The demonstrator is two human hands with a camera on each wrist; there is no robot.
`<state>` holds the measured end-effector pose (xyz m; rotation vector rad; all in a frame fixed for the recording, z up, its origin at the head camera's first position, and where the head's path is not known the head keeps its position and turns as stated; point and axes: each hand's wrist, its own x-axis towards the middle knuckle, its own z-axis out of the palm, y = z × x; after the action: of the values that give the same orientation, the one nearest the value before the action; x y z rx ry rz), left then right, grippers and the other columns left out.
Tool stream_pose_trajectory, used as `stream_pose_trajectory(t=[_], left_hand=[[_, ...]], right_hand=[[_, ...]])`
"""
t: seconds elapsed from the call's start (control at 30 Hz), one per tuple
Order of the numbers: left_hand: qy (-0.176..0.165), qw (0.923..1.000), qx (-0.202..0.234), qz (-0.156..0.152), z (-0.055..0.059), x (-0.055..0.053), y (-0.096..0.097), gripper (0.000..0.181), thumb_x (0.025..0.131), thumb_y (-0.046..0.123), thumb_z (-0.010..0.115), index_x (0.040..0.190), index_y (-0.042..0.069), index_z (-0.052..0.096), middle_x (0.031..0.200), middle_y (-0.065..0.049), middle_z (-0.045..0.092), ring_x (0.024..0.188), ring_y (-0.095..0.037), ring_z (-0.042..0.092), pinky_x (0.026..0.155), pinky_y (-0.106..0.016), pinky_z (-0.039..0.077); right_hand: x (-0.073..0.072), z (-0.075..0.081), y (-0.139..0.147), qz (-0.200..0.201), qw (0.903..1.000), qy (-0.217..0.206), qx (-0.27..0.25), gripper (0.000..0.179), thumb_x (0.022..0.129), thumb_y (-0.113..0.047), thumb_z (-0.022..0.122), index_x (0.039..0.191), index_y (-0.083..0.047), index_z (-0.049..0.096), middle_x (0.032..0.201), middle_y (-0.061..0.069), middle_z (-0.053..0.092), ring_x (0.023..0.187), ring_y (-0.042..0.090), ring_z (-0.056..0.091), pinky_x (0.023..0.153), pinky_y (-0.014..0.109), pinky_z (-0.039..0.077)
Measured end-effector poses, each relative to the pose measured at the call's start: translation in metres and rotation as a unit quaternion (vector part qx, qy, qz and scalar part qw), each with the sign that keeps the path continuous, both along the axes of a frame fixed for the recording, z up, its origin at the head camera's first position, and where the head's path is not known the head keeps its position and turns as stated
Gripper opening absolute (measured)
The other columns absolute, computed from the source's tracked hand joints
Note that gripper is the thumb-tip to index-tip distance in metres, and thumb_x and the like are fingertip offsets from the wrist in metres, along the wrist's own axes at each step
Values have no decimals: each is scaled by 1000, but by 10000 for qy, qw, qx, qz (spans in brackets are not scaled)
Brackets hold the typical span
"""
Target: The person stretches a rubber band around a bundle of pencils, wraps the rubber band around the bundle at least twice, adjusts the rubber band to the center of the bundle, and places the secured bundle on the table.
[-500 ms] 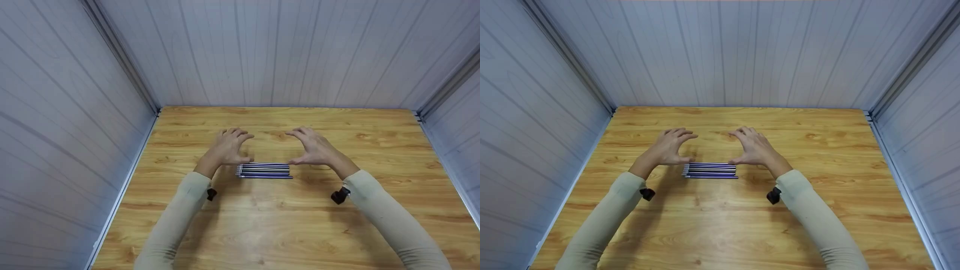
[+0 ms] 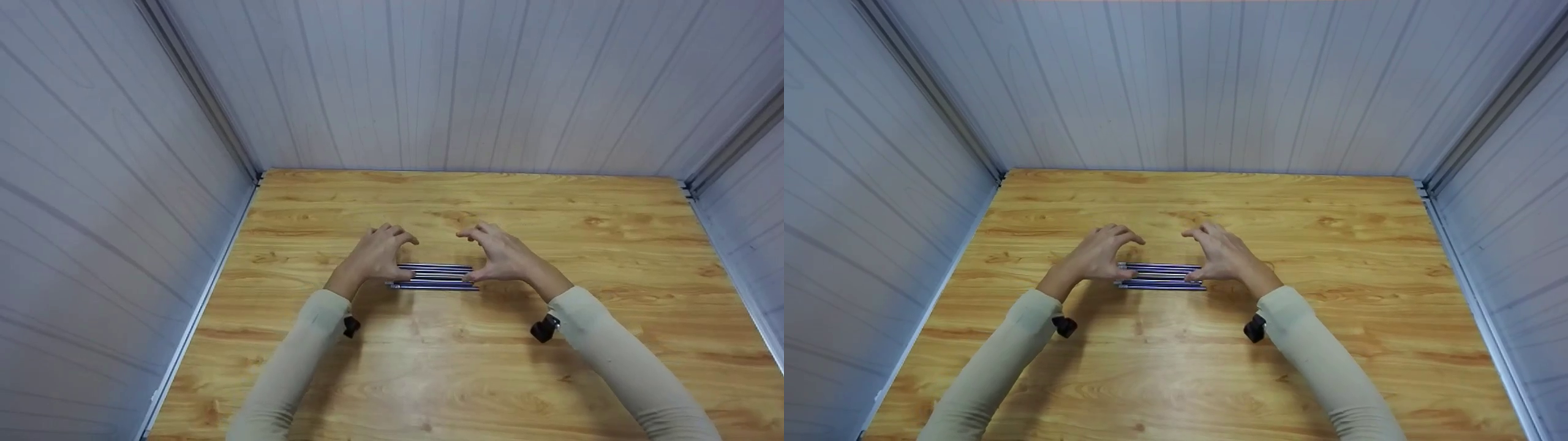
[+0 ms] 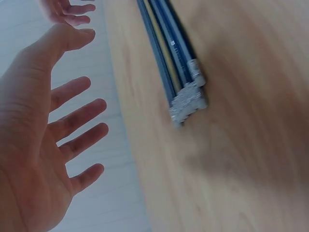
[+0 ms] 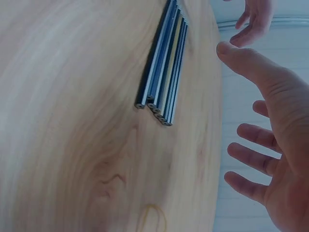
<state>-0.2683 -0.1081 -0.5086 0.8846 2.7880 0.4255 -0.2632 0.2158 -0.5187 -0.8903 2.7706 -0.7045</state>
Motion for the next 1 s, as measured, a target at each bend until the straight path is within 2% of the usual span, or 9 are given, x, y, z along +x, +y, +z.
stream_pose_trajectory(t=[0.3,0.53,0.73,1.0], left_hand=[[-259,9994,-216,80,-23,6,-3,76,93,48,90,159,19,63,160,-14,61,152,-40,54,124,-70,44],[-577,9981,-67,220,-37,8,-5,74,94,47,89,158,20,63,160,-11,60,152,-38,51,126,-64,42],[-614,9976,-23,334,-47,8,-3,67,94,44,91,153,21,68,156,-9,62,147,-33,52,124,-58,43],[-616,9970,71,463,-55,7,-4,60,94,36,91,148,20,72,153,-9,63,143,-32,53,121,-54,43]], right_hand=[[5,-21,-10,60,9996,-267,3,85,89,-38,97,158,-7,59,142,21,65,131,42,65,106,64,57],[10,-34,-19,96,9994,-328,100,78,88,-39,96,152,-7,65,134,16,65,126,37,65,106,60,58],[13,-41,-22,-32,9991,-378,172,70,90,-34,94,149,-9,69,132,12,67,126,33,62,110,58,55],[12,-44,-26,-79,9990,-345,279,58,92,-30,92,143,-9,75,127,11,66,121,30,60,105,53,54]])
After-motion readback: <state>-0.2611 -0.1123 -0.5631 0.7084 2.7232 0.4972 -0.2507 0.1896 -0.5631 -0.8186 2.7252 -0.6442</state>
